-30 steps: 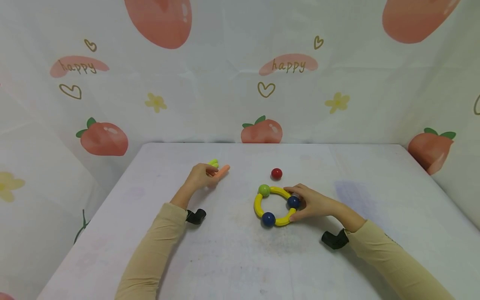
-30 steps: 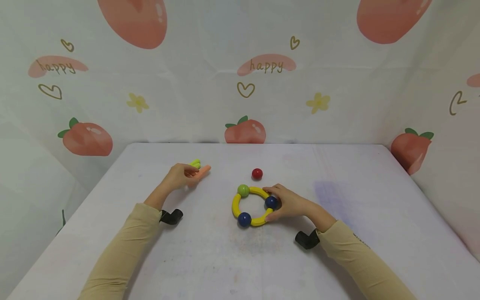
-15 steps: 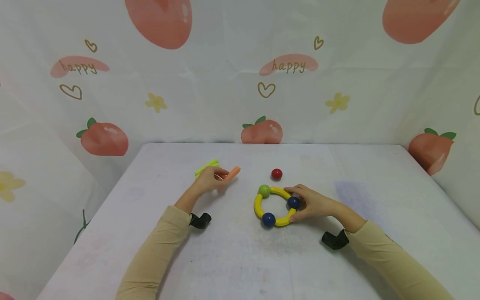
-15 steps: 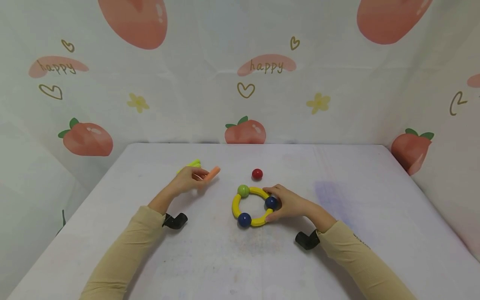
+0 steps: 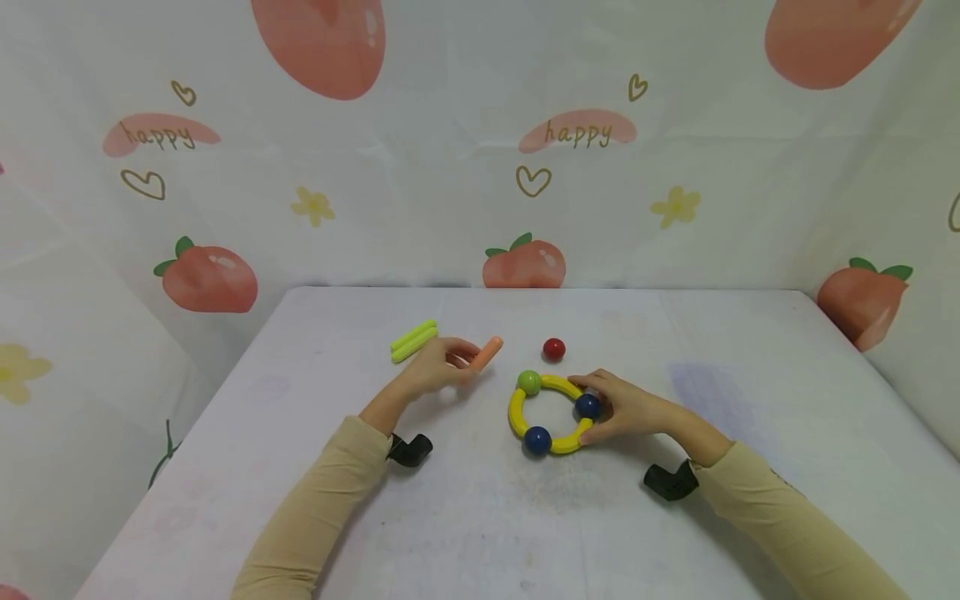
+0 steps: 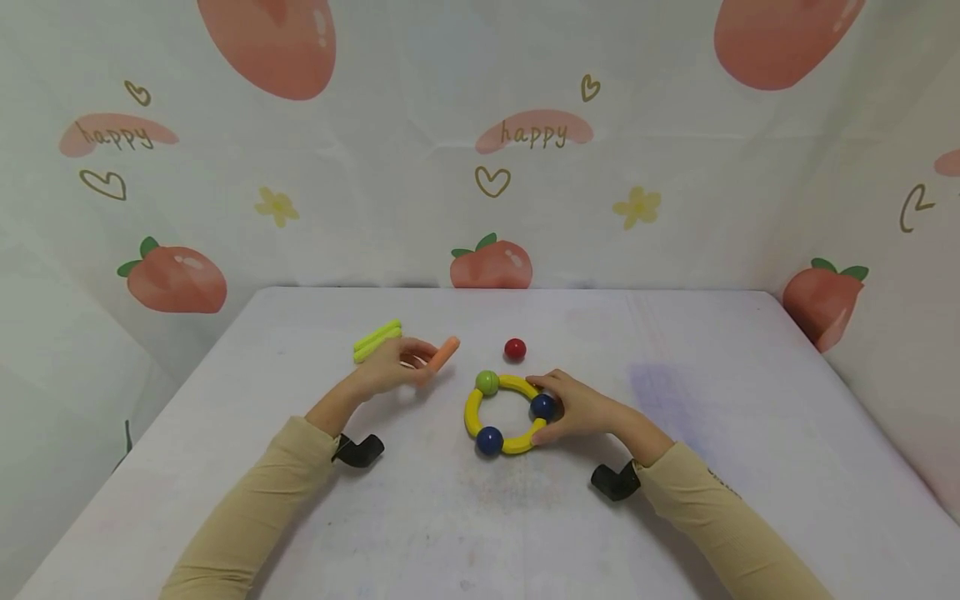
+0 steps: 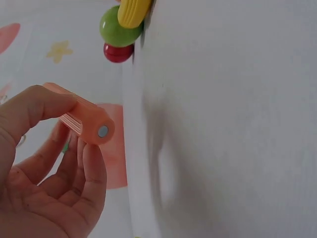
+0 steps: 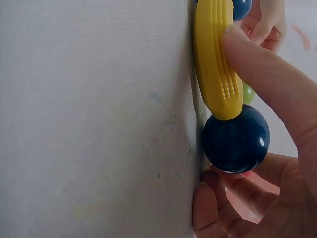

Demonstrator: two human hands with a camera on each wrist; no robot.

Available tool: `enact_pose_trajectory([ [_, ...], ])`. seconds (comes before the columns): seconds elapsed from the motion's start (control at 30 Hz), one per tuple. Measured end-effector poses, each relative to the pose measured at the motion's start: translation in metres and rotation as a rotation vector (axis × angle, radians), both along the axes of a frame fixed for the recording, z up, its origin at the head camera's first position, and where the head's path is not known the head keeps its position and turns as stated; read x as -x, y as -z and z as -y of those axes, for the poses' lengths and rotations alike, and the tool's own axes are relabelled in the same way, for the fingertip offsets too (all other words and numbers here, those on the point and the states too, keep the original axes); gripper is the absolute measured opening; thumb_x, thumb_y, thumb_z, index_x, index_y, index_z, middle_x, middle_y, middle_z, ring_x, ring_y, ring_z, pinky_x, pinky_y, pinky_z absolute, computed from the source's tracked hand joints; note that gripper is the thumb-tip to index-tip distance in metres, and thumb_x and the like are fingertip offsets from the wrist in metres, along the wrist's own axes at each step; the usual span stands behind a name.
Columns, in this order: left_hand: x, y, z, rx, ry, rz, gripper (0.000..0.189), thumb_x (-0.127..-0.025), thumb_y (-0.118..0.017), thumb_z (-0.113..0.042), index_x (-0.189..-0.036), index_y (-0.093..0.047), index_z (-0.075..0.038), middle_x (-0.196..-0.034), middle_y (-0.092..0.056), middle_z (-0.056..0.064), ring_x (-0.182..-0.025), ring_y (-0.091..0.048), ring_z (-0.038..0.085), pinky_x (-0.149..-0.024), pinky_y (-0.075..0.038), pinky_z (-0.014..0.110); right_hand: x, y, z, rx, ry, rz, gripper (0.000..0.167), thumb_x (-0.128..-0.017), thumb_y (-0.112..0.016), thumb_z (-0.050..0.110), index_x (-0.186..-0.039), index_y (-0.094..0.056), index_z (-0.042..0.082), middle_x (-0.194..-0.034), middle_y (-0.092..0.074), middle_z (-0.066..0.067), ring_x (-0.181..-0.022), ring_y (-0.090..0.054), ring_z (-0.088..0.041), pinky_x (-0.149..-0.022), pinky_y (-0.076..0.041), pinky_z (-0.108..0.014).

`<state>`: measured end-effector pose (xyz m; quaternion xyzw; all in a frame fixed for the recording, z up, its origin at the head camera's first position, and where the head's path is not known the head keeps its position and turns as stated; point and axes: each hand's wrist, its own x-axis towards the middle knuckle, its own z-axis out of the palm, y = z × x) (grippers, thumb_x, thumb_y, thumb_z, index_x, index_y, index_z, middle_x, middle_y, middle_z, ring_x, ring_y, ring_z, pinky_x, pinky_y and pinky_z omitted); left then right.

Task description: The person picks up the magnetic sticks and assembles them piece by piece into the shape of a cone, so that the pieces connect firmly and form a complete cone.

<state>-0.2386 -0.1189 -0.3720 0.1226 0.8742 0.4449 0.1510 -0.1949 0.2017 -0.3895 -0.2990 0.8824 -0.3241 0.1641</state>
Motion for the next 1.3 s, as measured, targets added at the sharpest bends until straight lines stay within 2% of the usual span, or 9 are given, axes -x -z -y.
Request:
enact_pose_trajectory([
  [0.17,-0.001,0.002,-0.009,-0.035,0.063,-0.044,0.039,-0.081,-0.067,-0.011,-0.119,-0.06,-0.004,-0.113,-0.063,0.012,-0.098,-0.059,0.021,-0.08,-0.049,0.026,0.0,0.0,0.0,0.0,0.001,0.007,0.084,-0.073,-0.079,0.032,-0.137,-0.038,-0.005,-0.12,-0.047,-0.018,-0.098,-0.044,-0.019,-0.077,-0.044,-0.018],
  [0.33,-0.002,0.003,-0.019,-0.058,0.073,-0.039,0.041,-0.082,-0.066,-0.012,-0.122,-0.058,-0.006,-0.116,-0.062,0.011,-0.101,-0.058,0.021,-0.087,-0.05,0.03,0.0,0.0,0.0,0.001,0.0,0.006,0.084,-0.073,-0.079,0.032,-0.137,-0.038,-0.005,-0.12,-0.047,-0.018,-0.098,-0.044,-0.019,-0.077,-0.044,-0.019],
  [0.57,-0.004,0.002,-0.031,-0.134,0.102,-0.087,0.042,-0.082,-0.068,-0.008,-0.121,-0.056,0.001,-0.113,-0.062,0.018,-0.095,-0.061,0.022,-0.086,-0.053,0.03,0.0,0.001,0.0,-0.004,-0.002,0.004,0.084,-0.073,-0.079,0.033,-0.137,-0.038,-0.004,-0.12,-0.047,-0.018,-0.098,-0.044,-0.019,-0.077,-0.044,-0.019],
  [0.7,-0.007,-0.004,-0.038,-0.159,0.103,-0.093,0.041,-0.082,-0.069,-0.009,-0.119,-0.055,0.001,-0.113,-0.062,0.018,-0.096,-0.061,0.021,-0.087,-0.053,0.03,0.001,0.002,0.0,-0.008,-0.002,0.006,0.084,-0.073,-0.079,0.033,-0.137,-0.038,-0.004,-0.119,-0.047,-0.017,-0.097,-0.044,-0.019,-0.076,-0.044,-0.019],
  [0.83,-0.005,-0.004,-0.044,-0.166,0.096,-0.093,0.042,-0.082,-0.07,-0.009,-0.119,-0.055,0.0,-0.113,-0.061,0.016,-0.096,-0.061,0.022,-0.088,-0.053,0.03,0.001,0.001,0.0,-0.012,-0.002,0.005,0.084,-0.073,-0.079,0.033,-0.137,-0.038,-0.004,-0.118,-0.047,-0.017,-0.096,-0.044,-0.019,-0.076,-0.044,-0.019],
  [0.87,-0.002,-0.001,-0.046,-0.169,0.094,-0.098,0.042,-0.081,-0.07,-0.009,-0.119,-0.055,-0.001,-0.113,-0.061,0.015,-0.095,-0.061,0.02,-0.087,-0.053,0.029,0.001,0.001,0.0,-0.012,-0.002,0.006,0.084,-0.073,-0.079,0.032,-0.137,-0.038,-0.004,-0.118,-0.047,-0.017,-0.097,-0.044,-0.019,-0.076,-0.044,-0.019],
  [1.3,-0.001,-0.006,-0.064,-0.179,0.091,-0.094,0.041,-0.081,-0.071,-0.011,-0.118,-0.054,-0.002,-0.115,-0.061,0.014,-0.1,-0.061,0.023,-0.09,-0.052,0.029,0.002,0.002,0.0,-0.015,-0.001,0.008,0.085,-0.073,-0.079,0.035,-0.138,-0.038,-0.003,-0.118,-0.047,-0.017,-0.096,-0.044,-0.019,-0.076,-0.043,-0.019],
])
